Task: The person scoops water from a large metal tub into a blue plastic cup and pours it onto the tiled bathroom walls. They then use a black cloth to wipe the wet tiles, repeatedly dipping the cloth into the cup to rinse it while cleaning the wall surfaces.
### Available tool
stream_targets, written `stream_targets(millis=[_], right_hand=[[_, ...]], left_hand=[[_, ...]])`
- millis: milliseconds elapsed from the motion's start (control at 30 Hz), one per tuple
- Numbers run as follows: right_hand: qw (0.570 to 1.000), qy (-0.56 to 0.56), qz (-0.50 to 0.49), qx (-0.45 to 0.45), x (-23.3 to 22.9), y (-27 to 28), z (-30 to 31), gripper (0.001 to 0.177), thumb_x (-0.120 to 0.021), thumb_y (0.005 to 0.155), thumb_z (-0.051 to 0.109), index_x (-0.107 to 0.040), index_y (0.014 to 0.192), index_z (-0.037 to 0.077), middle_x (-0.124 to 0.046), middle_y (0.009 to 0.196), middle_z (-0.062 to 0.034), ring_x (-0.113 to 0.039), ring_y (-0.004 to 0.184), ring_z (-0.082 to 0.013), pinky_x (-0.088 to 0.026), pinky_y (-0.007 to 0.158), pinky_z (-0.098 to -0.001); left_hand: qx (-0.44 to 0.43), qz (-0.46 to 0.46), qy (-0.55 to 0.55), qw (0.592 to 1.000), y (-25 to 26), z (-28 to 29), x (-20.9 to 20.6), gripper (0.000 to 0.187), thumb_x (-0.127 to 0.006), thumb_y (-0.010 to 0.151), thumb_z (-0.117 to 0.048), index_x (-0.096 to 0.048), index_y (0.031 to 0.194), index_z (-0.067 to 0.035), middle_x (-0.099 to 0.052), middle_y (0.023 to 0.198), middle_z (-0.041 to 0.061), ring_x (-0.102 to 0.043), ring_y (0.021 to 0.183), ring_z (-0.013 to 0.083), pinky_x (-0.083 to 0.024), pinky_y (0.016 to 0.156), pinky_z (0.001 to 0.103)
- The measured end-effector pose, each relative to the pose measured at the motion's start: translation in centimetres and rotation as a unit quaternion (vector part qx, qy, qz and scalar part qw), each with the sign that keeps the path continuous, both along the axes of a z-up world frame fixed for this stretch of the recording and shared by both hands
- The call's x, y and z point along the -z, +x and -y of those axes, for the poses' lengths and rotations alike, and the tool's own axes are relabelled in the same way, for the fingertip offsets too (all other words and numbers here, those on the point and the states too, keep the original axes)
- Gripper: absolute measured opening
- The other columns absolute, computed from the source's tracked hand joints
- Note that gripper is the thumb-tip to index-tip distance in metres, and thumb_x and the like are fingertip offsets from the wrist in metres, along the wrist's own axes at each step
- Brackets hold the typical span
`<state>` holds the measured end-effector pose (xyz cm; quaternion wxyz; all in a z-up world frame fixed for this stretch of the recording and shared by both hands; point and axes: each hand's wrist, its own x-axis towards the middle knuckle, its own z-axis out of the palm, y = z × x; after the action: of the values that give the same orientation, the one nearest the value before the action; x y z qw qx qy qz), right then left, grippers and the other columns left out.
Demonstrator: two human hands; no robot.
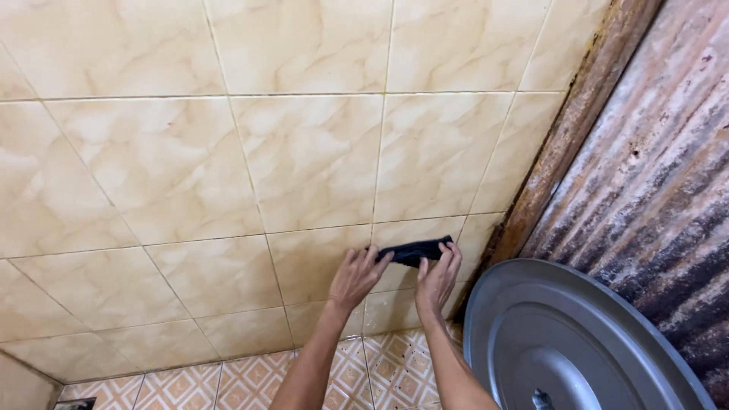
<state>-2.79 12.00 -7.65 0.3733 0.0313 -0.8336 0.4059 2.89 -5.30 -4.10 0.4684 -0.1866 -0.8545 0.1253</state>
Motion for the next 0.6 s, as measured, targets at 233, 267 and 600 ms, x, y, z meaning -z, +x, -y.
stream_targets(millis=[233,267,600], right_hand=[[0.975,-0.009,-0.222,-0.023,-14.3,-2.7,-0.2,0.055,-0.077,0.083,-0.011,-0.061,0.133,0.004,-0.052,0.139,-0.0151,-0.053,0.134,-0.0382,-0.048,0.108,-0.0493],[0.971,0.006,-0.239,0.0,-15.4,-3.2,-0.8,0.056,-0.076,0.085,-0.013,-0.061,0.136,0.004,-0.052,0.144,-0.0145,-0.053,0.134,-0.0373,-0.049,0.106,-0.0484],[0.993,-0.003,-0.085,0.081,-2.1,-4.9,-6.1,0.056,-0.067,0.095,-0.008,-0.055,0.149,0.0,-0.049,0.157,-0.0202,-0.057,0.127,-0.0401,-0.054,0.092,-0.0475]], left_hand=[[-0.048,-0.137,0.055,0.988,-0.8,-0.4,-14.1,0.039,-0.052,0.101,-0.005,-0.067,0.125,-0.032,-0.05,0.091,0.001,-0.055,0.066,0.018,-0.042,0.064,0.035],[-0.038,-0.172,0.056,0.983,-2.1,-1.3,-15.2,0.039,-0.051,0.102,-0.005,-0.067,0.123,-0.033,-0.049,0.091,0.0,-0.055,0.067,0.0168,-0.042,0.064,0.034],[0.058,-0.042,0.015,0.997,-5.3,-8.5,-4.4,0.024,-0.057,0.1,-0.014,-0.071,0.118,-0.024,-0.052,0.092,0.003,-0.061,0.075,0.02,-0.045,0.07,0.036]])
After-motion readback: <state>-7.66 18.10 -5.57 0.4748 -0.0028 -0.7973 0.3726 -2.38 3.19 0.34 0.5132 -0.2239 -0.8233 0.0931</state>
